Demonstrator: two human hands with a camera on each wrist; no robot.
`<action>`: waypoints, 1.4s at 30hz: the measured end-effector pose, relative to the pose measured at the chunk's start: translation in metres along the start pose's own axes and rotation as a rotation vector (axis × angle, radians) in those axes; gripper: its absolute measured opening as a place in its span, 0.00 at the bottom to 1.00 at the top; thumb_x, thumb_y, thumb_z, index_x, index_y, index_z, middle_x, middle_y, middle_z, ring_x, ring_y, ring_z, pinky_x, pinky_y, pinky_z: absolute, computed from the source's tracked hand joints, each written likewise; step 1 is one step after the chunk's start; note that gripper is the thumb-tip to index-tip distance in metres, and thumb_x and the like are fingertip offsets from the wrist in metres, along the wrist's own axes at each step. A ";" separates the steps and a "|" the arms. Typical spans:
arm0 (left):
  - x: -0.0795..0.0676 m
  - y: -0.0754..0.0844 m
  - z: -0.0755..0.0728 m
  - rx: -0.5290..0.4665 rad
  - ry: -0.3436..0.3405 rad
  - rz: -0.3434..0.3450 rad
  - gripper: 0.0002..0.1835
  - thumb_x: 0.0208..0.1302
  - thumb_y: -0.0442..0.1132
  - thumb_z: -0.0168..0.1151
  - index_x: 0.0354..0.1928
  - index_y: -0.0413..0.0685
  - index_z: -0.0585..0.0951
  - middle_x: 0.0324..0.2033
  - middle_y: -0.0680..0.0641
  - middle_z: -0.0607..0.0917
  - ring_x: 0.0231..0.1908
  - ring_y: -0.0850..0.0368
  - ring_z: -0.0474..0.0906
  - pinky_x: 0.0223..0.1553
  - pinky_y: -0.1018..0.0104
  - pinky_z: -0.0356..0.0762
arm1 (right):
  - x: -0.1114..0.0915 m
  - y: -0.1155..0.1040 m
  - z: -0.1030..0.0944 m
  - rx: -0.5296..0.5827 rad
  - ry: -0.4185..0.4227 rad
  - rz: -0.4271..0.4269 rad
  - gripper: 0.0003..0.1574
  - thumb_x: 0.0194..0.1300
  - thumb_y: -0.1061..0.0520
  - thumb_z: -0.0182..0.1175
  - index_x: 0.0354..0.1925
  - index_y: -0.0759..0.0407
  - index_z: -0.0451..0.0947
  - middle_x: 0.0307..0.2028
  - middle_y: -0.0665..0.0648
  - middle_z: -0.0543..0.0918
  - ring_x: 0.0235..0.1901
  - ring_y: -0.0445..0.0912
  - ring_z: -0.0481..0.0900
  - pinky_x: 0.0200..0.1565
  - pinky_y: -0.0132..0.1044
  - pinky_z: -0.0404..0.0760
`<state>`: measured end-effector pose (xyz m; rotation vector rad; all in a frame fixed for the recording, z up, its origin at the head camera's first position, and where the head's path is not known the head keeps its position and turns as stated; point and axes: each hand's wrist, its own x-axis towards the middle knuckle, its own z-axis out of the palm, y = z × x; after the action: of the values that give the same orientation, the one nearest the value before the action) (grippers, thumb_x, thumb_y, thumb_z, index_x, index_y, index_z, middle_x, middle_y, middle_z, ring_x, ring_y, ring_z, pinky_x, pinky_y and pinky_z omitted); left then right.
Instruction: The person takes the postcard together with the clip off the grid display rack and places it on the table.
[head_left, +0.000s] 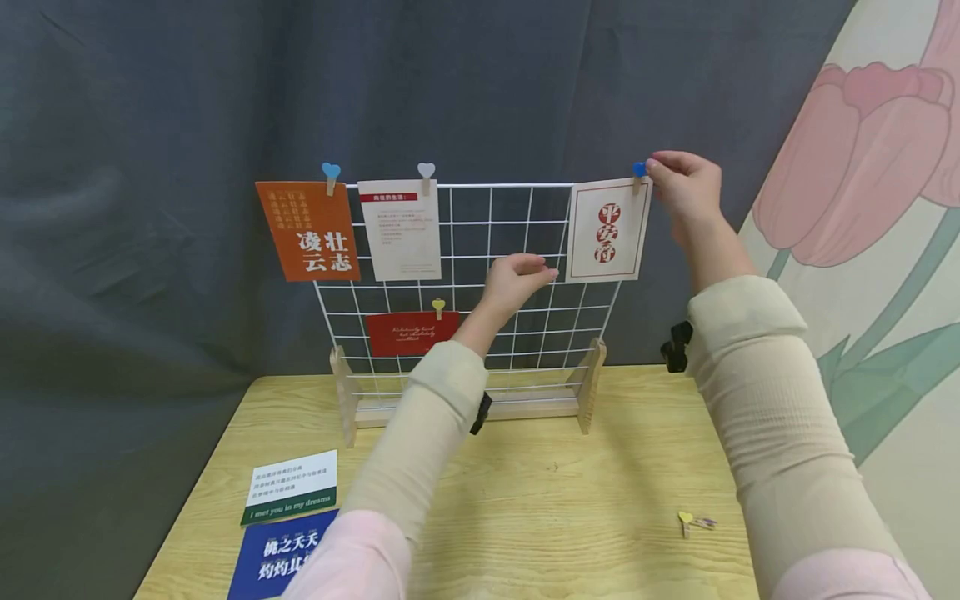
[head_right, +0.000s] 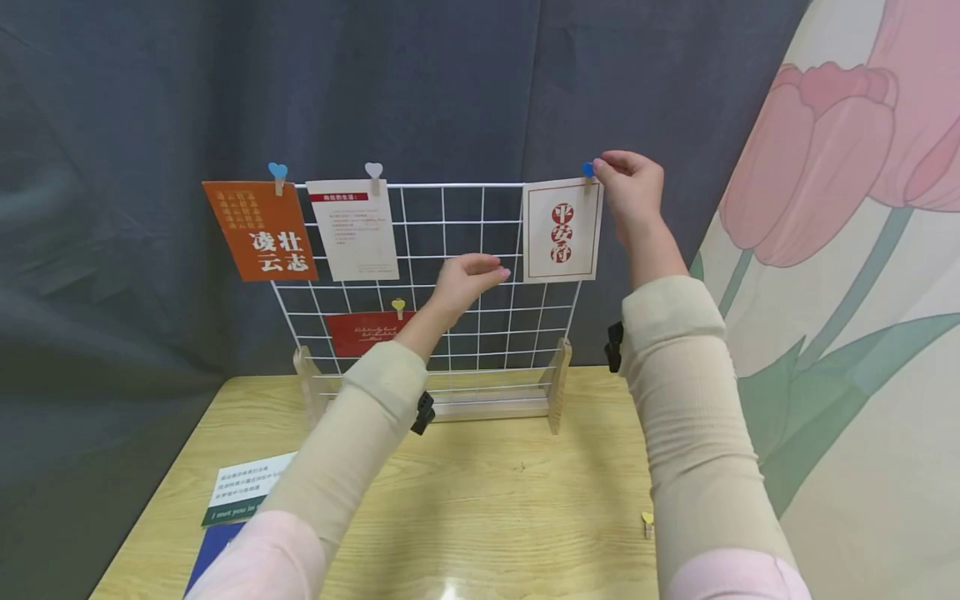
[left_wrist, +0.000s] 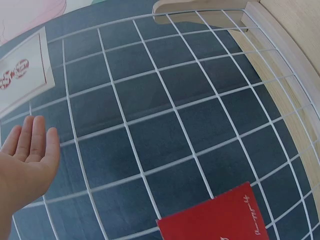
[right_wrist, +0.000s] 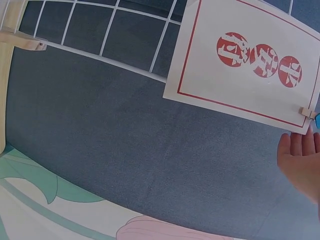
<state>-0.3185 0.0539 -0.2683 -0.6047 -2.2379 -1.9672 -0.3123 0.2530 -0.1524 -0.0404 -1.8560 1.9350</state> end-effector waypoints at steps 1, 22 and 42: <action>0.000 0.001 0.002 0.008 -0.004 -0.002 0.18 0.52 0.36 0.61 0.45 0.34 0.75 0.41 0.42 0.79 0.42 0.56 0.74 0.39 0.74 0.72 | 0.000 0.000 0.000 -0.003 0.001 -0.004 0.18 0.55 0.59 0.58 0.45 0.64 0.73 0.35 0.51 0.73 0.37 0.40 0.70 0.52 0.36 0.63; 0.003 0.005 0.028 0.166 0.035 -0.058 0.23 0.52 0.37 0.61 0.51 0.38 0.72 0.47 0.45 0.76 0.46 0.56 0.72 0.43 0.74 0.70 | 0.004 0.002 0.015 -0.274 -0.002 -0.016 0.19 0.62 0.58 0.48 0.51 0.63 0.71 0.40 0.52 0.69 0.41 0.40 0.66 0.48 0.33 0.66; 0.012 0.007 0.039 0.124 0.098 -0.061 0.19 0.52 0.33 0.60 0.48 0.36 0.74 0.41 0.43 0.79 0.42 0.57 0.75 0.39 0.76 0.71 | 0.007 0.001 0.010 -0.259 0.058 0.050 0.14 0.59 0.57 0.54 0.43 0.60 0.77 0.37 0.51 0.71 0.39 0.41 0.65 0.45 0.33 0.65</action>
<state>-0.3197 0.0946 -0.2641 -0.4216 -2.3224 -1.8248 -0.3221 0.2456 -0.1509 -0.2241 -2.0718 1.6939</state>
